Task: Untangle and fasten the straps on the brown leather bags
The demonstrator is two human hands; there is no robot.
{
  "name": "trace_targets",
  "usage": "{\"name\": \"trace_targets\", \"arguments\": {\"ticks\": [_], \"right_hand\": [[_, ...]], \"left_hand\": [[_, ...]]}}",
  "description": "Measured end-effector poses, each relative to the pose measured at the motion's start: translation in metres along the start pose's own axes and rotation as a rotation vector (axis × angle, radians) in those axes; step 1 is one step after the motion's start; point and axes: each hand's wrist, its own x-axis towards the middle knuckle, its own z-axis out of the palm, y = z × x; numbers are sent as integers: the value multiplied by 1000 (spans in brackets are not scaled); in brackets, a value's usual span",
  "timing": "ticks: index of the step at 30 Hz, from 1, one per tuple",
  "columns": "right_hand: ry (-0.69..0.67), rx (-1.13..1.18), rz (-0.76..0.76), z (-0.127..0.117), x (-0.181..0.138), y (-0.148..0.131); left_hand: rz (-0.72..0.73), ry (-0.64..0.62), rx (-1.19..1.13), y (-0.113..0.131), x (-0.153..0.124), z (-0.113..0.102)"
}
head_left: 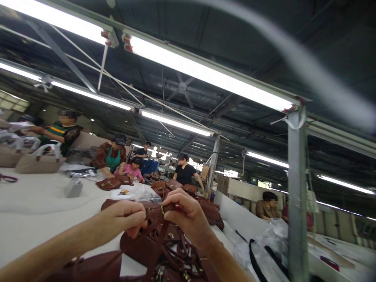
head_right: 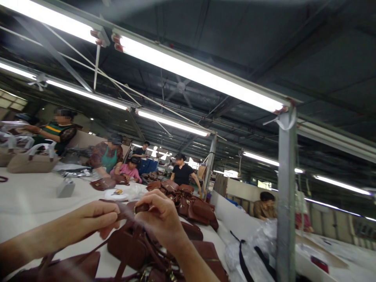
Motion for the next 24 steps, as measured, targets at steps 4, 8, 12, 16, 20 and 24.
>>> {"name": "trace_targets", "arguments": {"ticks": [4, 8, 12, 16, 20, 24], "right_hand": [[-4, 62, 38, 5, -2, 0], [-14, 76, 91, 13, 0, -2], [47, 3, 12, -2, 5, -7], [2, -61, -55, -15, 0, -12], [-45, -226, -26, -15, -14, -13], [-65, -221, -35, -9, -21, -9]], "left_hand": [[-1, 53, -23, -2, -2, -4], [40, 88, -44, 11, -1, 7], [30, 68, -96, 16, -1, 7], [6, 89, -126, 17, -2, 9], [-42, 40, -137, 17, -8, 19], [14, 127, -185, 12, -9, 33]]}}
